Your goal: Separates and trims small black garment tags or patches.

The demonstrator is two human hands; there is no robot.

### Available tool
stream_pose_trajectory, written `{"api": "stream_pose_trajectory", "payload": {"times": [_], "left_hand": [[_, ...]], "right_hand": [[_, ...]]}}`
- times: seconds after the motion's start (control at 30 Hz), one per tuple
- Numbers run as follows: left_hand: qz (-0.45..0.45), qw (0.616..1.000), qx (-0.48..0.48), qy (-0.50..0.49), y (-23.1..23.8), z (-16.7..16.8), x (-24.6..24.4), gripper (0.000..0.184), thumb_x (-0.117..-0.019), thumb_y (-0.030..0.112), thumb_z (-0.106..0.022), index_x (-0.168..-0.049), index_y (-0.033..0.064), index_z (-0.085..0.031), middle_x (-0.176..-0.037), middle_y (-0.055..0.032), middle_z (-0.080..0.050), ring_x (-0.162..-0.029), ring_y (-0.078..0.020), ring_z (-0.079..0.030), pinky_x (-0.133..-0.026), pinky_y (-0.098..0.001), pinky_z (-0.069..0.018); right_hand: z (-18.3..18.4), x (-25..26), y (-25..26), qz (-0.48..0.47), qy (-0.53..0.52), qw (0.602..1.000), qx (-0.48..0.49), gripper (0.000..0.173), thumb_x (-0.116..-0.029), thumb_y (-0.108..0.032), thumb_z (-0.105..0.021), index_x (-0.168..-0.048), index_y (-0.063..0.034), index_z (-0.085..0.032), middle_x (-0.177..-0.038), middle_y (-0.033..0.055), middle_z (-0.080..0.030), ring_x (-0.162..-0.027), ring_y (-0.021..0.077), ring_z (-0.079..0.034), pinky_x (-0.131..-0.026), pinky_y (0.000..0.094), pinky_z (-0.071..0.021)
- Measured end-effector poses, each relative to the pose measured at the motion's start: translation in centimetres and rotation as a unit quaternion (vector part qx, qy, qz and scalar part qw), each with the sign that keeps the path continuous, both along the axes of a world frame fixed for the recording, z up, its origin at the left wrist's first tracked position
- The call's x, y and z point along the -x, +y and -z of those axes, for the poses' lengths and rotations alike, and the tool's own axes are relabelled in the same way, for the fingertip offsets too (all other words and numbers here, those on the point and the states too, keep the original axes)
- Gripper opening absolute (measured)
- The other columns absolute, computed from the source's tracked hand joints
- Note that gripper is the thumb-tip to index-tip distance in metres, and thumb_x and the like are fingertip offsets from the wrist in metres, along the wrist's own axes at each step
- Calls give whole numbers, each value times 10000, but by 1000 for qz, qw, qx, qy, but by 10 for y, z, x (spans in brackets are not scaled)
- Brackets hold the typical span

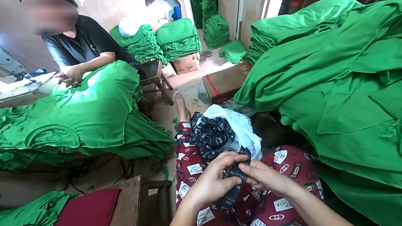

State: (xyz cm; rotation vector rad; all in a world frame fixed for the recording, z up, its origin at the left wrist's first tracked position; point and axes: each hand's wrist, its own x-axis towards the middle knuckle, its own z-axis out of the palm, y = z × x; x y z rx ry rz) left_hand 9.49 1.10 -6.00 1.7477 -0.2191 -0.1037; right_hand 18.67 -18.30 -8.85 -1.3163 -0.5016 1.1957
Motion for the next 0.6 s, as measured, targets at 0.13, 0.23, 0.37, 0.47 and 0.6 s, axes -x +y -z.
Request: {"api": "stream_pose_trajectory", "payload": {"times": [0.13,0.23,0.37,0.47,0.6], "left_hand": [[-2,1000,-5,7,-1,2,0,507,-879,-1,-697,-1376,12,-599,-1360,-123,-575,-1081,-81,-621,-854,-212,-546],[5,1000,-16,6,-3,2,-1,501,-876,-6,-695,-1368,-2,-602,-1354,-148,-580,-1118,-119,-615,-905,-247,-535],[6,999,-32,7,-6,0,-2,492,-873,-36,-682,-1360,-21,-608,-1352,-199,-583,-1139,-200,-614,-918,-310,-529],[13,999,-35,4,-9,10,-3,495,-872,-47,-682,-1360,-33,-601,-1352,-221,-579,-1125,-236,-618,-918,-344,-530],[4,998,-47,30,-6,34,-13,528,-862,-55,-692,-1379,-42,-584,-1382,-245,-562,-1161,-281,-606,-955,-385,-514]], "right_hand": [[2,1,1,-1,17,1000,4,318,-1037,-396,-445,-817,-208,-576,-546,-162,-417,-421,-68,-312,-407,114,-254],[1,2,2,9,26,999,27,289,-1028,-379,-452,-826,-209,-570,-536,-162,-427,-416,-68,-319,-409,115,-266],[7,4,2,33,18,999,22,256,-1037,-315,-438,-857,-211,-588,-534,-157,-448,-421,-70,-339,-414,111,-287],[16,5,0,45,25,998,25,247,-1044,-261,-407,-893,-205,-594,-542,-152,-469,-420,-73,-342,-414,108,-292],[37,-1,-17,13,4,998,62,376,-1069,-319,-247,-1011,-120,-560,-634,-112,-513,-451,-33,-347,-428,142,-297]]}}
